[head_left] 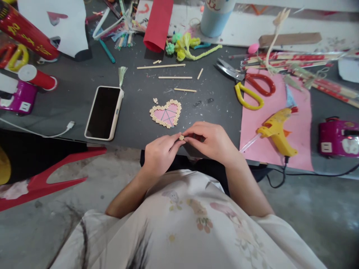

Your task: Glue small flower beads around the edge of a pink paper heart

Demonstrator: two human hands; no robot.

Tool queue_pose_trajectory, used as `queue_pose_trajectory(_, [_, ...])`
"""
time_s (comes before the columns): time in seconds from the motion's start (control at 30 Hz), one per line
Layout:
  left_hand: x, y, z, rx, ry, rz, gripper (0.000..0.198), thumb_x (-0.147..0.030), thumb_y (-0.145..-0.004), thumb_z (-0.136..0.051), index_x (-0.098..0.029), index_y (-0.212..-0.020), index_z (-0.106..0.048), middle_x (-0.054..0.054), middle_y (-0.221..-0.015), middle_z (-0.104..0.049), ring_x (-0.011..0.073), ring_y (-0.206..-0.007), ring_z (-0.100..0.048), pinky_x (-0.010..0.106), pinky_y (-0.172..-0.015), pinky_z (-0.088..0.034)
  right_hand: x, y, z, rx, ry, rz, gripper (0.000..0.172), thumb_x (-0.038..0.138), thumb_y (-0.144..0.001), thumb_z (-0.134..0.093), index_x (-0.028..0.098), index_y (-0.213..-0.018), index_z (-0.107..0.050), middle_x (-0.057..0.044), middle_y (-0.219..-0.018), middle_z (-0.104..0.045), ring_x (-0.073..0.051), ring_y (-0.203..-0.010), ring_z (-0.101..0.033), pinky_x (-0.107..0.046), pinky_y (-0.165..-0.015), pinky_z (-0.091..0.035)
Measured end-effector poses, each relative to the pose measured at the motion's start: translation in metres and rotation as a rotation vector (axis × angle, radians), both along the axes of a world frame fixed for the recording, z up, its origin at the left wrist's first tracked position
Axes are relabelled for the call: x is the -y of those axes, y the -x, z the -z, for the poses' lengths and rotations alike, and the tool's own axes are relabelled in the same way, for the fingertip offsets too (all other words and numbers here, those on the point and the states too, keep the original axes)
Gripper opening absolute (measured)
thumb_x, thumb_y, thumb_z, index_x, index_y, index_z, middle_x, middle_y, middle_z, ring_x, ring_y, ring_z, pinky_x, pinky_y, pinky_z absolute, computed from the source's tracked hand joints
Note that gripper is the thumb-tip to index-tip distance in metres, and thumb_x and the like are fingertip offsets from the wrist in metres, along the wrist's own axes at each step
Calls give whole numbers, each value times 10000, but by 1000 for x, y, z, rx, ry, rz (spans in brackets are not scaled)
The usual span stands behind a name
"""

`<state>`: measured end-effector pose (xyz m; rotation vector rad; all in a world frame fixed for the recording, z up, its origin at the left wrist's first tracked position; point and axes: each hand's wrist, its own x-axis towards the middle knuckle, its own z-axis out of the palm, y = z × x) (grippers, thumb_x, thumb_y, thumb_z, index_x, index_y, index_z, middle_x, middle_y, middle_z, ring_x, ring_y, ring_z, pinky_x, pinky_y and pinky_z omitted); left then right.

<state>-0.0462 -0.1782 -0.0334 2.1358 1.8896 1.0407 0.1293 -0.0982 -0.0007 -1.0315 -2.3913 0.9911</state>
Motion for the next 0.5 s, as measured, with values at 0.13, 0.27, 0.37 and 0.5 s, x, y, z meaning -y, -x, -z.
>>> queue_pose_trajectory(0.13, [0, 1, 3, -13, 36, 4, 224, -348, -954, -587, -205, -1012, -749, 9, -847, -783, 110, -705, -712, 206, -642, -495, 1, 3, 0, 50, -28, -22, 154, 229, -894, -577, 194, -939, -719, -29, -847, -691, -141, -759, -598, -256, -680, -408])
queue_pose_trajectory(0.27, [1, 3, 4, 2, 105, 17, 211, -325, -955, -585, -220, -1034, -749, 7, -895, -788, 118, -748, -721, 213, -672, -503, 1, 7, -1, 112, -42, -19, 122, 218, -862, -581, 184, -891, -695, -25, -831, -665, -136, -731, -577, -254, -642, -383])
queue_pose_trajectory(0.37, [1, 5, 4, 11, 120, 16, 207, -316, -938, -611, -204, -1048, -745, 16, -893, -785, 121, -754, -717, 212, -668, -497, 0, 9, 1, 133, -66, -18, 116, 227, -857, -585, 184, -896, -686, -21, -833, -656, -140, -742, -574, -258, -647, -378])
queue_pose_trajectory(0.5, [0, 8, 3, 10, 122, -6, 227, -322, -900, -666, -189, -1067, -741, 13, -795, -760, 108, -668, -679, 210, -620, -467, -2, 13, 4, 174, -87, 9, 113, 236, -862, -580, 184, -884, -678, -28, -828, -650, -146, -732, -564, -266, -639, -369])
